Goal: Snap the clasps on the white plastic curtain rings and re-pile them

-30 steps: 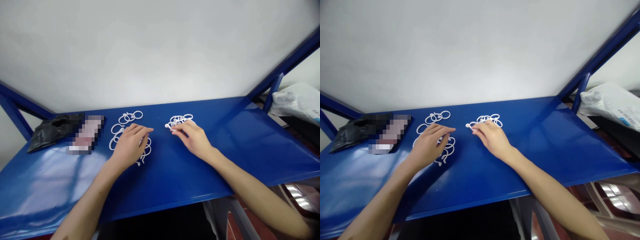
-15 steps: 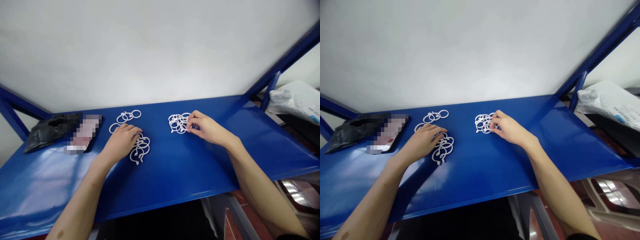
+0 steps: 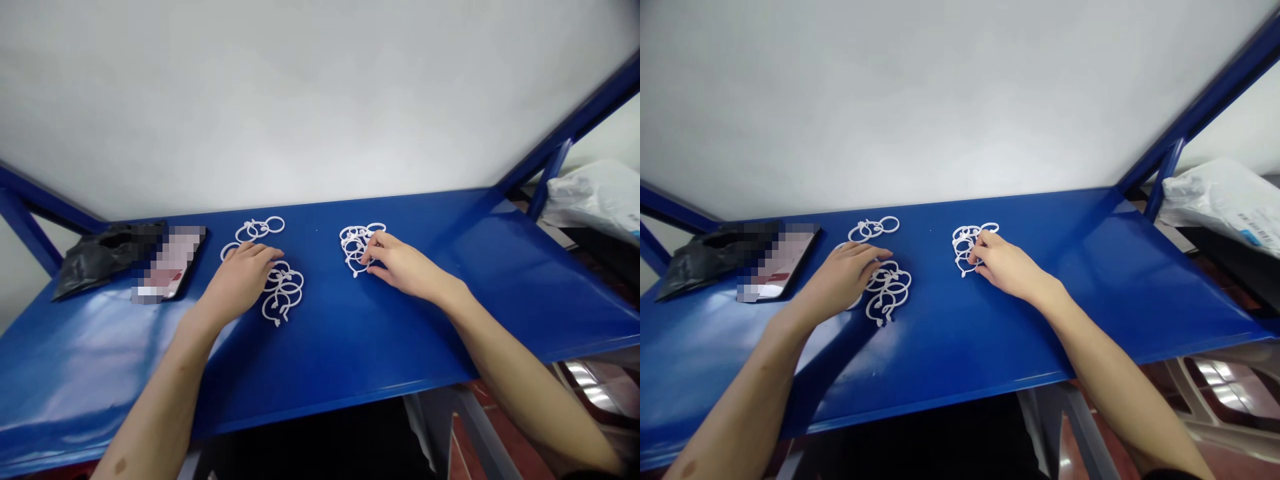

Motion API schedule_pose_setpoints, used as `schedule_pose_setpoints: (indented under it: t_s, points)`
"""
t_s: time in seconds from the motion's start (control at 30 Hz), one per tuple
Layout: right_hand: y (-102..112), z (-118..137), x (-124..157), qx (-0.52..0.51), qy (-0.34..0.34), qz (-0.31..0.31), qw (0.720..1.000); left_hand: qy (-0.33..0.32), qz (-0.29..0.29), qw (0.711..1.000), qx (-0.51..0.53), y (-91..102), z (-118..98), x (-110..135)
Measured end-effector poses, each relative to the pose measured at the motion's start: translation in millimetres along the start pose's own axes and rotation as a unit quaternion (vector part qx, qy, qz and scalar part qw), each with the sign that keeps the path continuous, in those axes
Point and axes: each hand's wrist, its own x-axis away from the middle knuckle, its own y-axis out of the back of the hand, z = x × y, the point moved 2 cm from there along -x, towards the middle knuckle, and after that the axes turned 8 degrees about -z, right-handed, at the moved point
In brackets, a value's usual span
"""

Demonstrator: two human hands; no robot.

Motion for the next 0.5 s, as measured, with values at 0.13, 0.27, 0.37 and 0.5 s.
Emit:
schedule_pose_setpoints:
  t_s: [0.13, 0.27, 0.37, 0.5]
  points:
    - [6.1, 2.8, -0.2, -0.020, 0.000, 0.003, 1.000, -0.024, 0.023, 0.999, 0.023, 9.4, -1.6, 1.4]
    - [9.0, 7.7, 0.2, -0.019, -0.009, -0.012, 1.000, -0.035, 0.034, 0.998, 0.042, 14.9, -9.6, 3.4]
    - [5.5, 13.0, 0.2, -0.010, -0.003, -0.030, 0.999, -0.053, 0.031, 0.997, 0.039, 12.8, -13.5, 4.9]
    - [-3.2, 19.9, -0.4, -0.012, 0.019, -0.055, 0.998, -0.068, 0.019, 0.997, 0.017, 7.5, -13.9, 4.1]
